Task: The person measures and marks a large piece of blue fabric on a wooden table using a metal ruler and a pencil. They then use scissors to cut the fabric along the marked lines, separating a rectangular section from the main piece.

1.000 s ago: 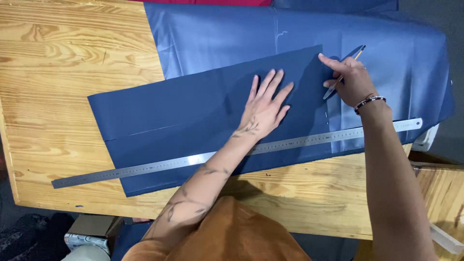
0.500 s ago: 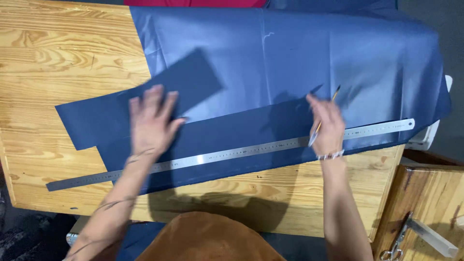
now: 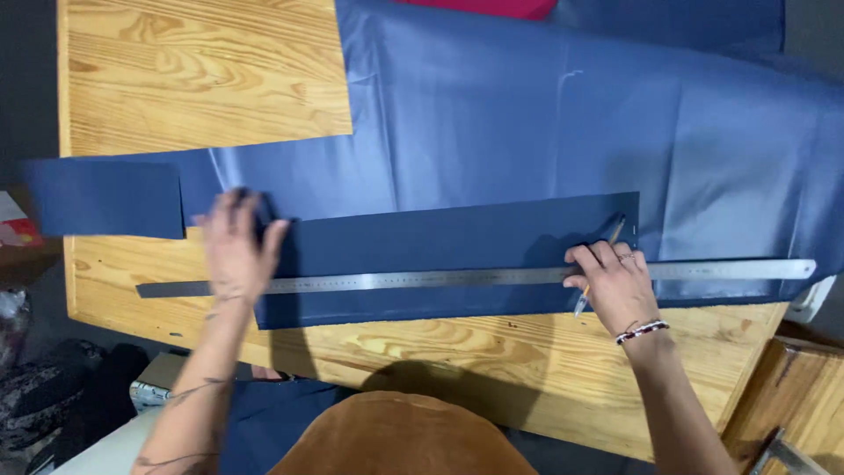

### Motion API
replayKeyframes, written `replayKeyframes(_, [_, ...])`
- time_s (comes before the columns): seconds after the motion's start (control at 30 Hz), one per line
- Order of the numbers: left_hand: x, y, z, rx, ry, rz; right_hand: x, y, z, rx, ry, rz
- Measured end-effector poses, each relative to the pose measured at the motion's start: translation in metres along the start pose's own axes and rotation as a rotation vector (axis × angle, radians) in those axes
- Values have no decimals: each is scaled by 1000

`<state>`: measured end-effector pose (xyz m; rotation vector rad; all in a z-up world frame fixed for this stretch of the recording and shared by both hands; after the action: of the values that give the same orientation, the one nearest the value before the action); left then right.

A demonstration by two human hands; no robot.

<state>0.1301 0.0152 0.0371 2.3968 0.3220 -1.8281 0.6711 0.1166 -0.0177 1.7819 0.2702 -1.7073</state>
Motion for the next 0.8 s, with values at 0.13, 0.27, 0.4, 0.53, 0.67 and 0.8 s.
replayKeyframes(0.13, [5, -2, -88, 180, 219, 55, -5, -4, -12, -86, -14, -64])
replayKeyframes(0.27, [4, -8, -150, 380, 309, 73, -36, -26, -54, -111, -189, -132])
replayKeyframes(0.4, [34, -27, -159, 119, 299, 444, -59, -54, -115, -141, -139, -179])
replayKeyframes(0.53, [42, -57, -169, 142, 331, 541, -56, -75, -174, -105, -195, -174])
replayKeyframes(0.67, [62, -92, -151, 87, 310, 319, -36, -87, -205, -51, -208, -342])
replayKeyframes(0.8, [63, -100, -153, 121, 262, -167, -24, -103, -207, -31, -243, -445])
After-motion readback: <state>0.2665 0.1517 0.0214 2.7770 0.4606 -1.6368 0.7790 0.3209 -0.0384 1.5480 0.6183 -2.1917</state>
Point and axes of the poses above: each hand's wrist, its own y-axis away from the middle knuckle, its own x-axis out of the palm, z = x × y, the point moved 6 cm from there along -y, towards the middle knuckle, and after that the axes turned 4 degrees about y, right-handed, at the moved point
